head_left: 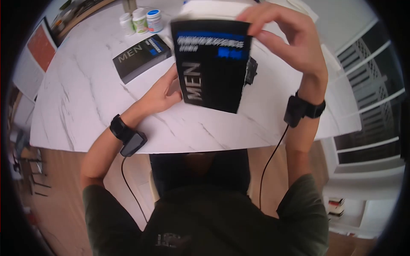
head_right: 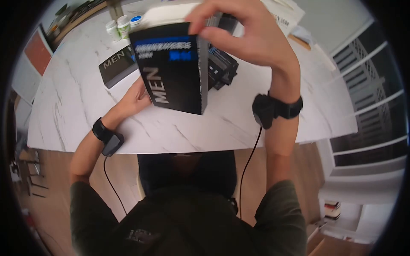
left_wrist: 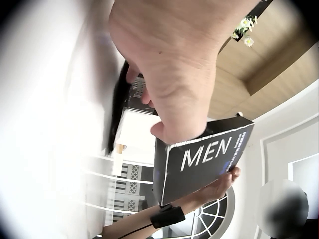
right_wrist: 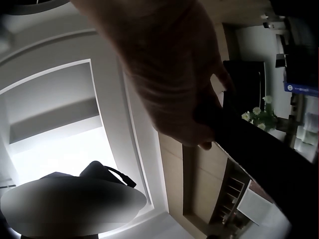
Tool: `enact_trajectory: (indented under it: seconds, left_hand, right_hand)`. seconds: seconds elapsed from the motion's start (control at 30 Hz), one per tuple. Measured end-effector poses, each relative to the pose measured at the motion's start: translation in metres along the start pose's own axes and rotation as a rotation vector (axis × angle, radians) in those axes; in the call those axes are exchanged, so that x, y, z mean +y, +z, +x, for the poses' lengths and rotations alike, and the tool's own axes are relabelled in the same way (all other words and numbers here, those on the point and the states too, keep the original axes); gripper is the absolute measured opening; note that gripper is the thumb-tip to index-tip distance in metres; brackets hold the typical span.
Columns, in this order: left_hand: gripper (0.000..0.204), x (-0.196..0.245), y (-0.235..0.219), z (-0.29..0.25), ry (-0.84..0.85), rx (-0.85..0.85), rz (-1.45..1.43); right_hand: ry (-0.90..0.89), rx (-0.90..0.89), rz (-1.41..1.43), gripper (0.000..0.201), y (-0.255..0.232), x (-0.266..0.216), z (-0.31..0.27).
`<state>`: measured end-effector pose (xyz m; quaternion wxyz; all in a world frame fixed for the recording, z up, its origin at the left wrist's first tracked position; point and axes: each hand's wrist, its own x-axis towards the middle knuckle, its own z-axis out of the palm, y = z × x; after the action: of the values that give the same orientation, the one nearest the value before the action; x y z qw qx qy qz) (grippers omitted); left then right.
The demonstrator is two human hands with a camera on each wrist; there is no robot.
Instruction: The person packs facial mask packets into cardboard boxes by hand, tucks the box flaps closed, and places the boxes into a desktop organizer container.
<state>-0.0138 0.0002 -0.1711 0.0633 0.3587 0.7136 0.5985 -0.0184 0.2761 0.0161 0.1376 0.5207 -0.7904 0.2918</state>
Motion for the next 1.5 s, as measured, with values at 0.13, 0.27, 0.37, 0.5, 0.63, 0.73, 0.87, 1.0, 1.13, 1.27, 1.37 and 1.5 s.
enact_trajectory:
  seconds: [0.13, 0.27, 0.37, 0.5, 0.63, 0.73, 0.87, 1.0, 1.13, 1.27, 1.37, 1.5]
  left_hand:
    - [0.075, 0.009, -0.003, 0.001, 0.012, -0.054, -0.133]
    - [0.062, 0.003, 0.002, -0.003, 0.069, 0.112, -0.431]
    - [0.049, 0.003, -0.002, -0.012, -0.146, 0.223, -0.038]
    - [0.036, 0.006, 0.005, -0.01, 0.015, 0.339, -0.059]
    - [0.036, 0.01, 0.006, -0.009, 0.037, 0.361, -0.088]
    - [0.036, 0.007, 0.007, -0.01, -0.037, 0.254, -0.063]
    - [0.033, 0.003, 0.008, -0.007, -0.183, 0.101, -0.06]
    - [0.029, 0.009, 0.011, -0.006, -0.276, 0.034, -0.072]
    - [0.029, 0.012, 0.01, -0.004, -0.255, 0.028, -0.071]
    - [0.031, 0.005, 0.007, -0.003, -0.234, 0.057, -0.058]
    - [0.032, 0.006, 0.007, -0.001, -0.23, 0.067, -0.061]
    - [0.033, 0.005, 0.008, -0.002, -0.229, 0.079, -0.05]
  right_hand:
    - [-0.064, -0.002, 0.1, 0.006, 0.013, -0.003, 0.008]
    - [-0.078, -0.012, 0.096, 0.011, 0.018, 0.003, 0.007]
    - [-0.013, -0.131, 0.087, 0.013, 0.02, 0.006, 0.008]
    - [-0.048, -0.084, 0.218, 0.014, 0.024, 0.021, 0.01]
    - [0.179, 0.063, 0.209, 0.024, 0.017, 0.043, 0.008]
    - [0.276, -0.05, -0.02, 0.03, 0.02, 0.082, -0.005]
    - [0.665, -0.307, -0.231, 0.053, 0.061, 0.131, -0.022]
    - [0.793, -0.541, -0.201, 0.076, 0.084, 0.149, -0.023]
    - [0.868, -0.528, -0.287, 0.08, 0.101, 0.151, -0.022]
    - [0.869, -0.513, -0.285, 0.087, 0.097, 0.146, -0.022]
    - [0.855, -0.484, -0.356, 0.085, 0.102, 0.162, -0.023]
    - [0.964, -0.475, -0.417, 0.078, 0.094, 0.143, -0.02]
